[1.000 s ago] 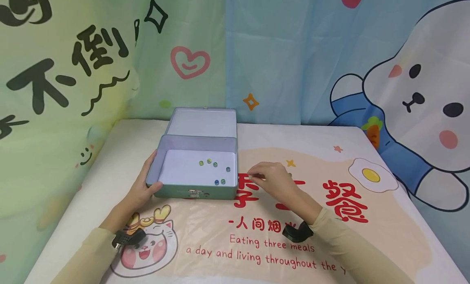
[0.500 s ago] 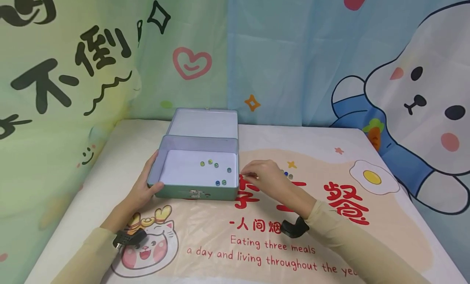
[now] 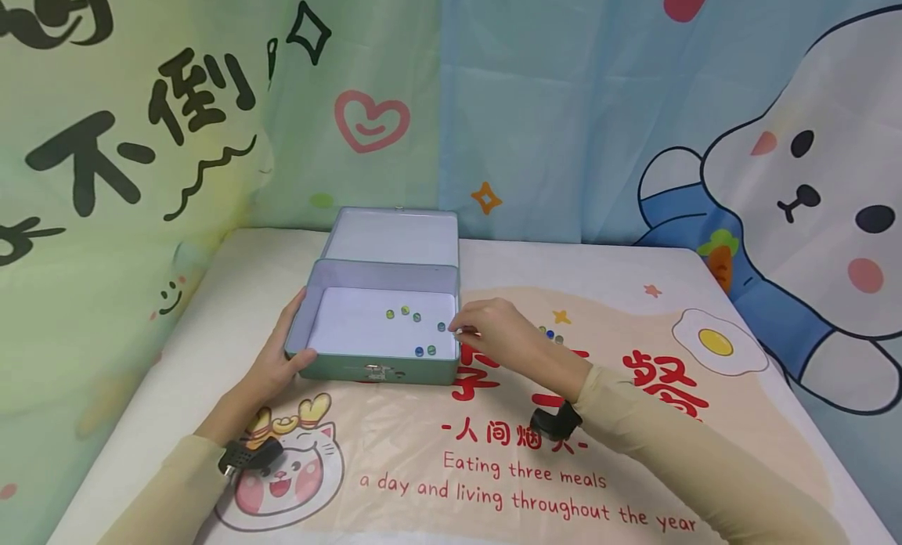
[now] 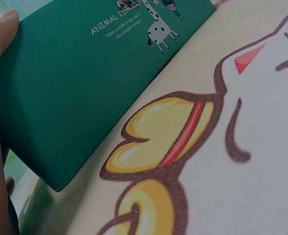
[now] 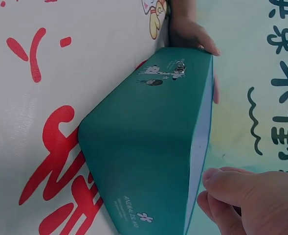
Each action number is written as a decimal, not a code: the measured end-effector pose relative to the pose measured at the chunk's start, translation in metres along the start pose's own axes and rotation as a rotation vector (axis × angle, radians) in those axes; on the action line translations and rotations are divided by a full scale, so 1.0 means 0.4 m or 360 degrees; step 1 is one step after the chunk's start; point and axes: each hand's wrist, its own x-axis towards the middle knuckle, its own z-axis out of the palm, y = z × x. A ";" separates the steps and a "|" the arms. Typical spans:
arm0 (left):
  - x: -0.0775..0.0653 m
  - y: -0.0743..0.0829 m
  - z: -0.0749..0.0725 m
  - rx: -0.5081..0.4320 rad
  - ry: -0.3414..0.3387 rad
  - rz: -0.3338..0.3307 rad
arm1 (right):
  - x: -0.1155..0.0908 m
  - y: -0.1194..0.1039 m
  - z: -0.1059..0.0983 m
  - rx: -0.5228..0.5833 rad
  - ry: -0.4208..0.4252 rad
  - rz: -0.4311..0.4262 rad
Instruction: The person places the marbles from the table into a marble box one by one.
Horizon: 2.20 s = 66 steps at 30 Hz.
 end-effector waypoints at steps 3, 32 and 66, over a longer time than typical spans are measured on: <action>0.001 0.000 0.000 0.0005 0.0001 0.0000 | 0.013 -0.001 0.001 0.0008 -0.0048 -0.0033; 0.000 0.003 -0.002 -0.0016 -0.0011 -0.0017 | 0.156 0.017 0.031 0.0101 -0.0409 -0.0512; 0.001 -0.007 0.000 -0.0007 0.0002 -0.0001 | 0.294 0.012 0.048 0.0216 -0.0419 -0.0538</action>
